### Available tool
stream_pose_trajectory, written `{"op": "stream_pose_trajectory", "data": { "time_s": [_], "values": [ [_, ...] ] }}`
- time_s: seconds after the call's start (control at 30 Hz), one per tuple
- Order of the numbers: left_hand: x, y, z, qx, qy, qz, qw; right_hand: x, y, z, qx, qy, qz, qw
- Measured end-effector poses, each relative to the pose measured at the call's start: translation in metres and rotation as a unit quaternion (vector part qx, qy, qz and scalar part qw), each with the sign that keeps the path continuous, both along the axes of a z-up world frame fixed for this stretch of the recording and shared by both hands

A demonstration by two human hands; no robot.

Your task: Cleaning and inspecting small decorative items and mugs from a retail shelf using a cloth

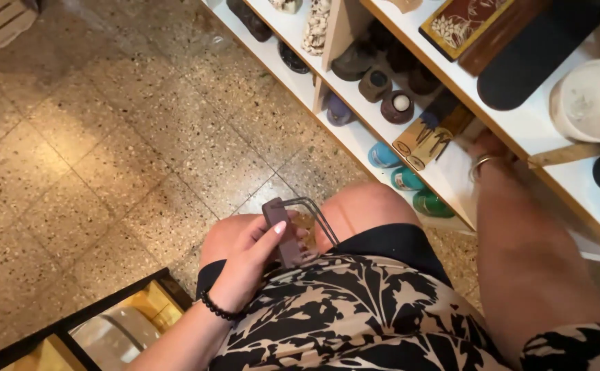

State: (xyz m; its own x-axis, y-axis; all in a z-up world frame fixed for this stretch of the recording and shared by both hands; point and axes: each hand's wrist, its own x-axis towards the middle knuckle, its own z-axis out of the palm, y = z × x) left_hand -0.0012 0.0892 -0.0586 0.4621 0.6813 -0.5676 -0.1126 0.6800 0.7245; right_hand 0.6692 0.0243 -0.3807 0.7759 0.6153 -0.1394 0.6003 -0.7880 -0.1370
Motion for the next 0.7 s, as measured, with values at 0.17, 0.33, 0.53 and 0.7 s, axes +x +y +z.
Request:
{"op": "stream_pose_trajectory", "data": {
  "time_s": [0.17,0.33,0.53,0.7],
  "values": [
    [0.003,0.004,0.006,-0.046,0.020,0.011,0.999,-0.020,0.035,-0.033,0.198,0.001,-0.052,0.979],
    [0.005,-0.004,0.007,-0.039,0.000,-0.002,0.999,-0.124,0.016,0.040,0.013,-0.249,0.129,0.960],
    [-0.003,-0.015,0.021,-0.035,-0.003,-0.005,0.999,-0.249,-0.018,0.097,-0.026,-0.015,0.070,0.997],
    [-0.009,-0.025,0.035,-0.032,-0.015,0.008,0.999,-0.267,-0.056,0.086,0.102,-0.055,0.263,0.958]
  ]
}}
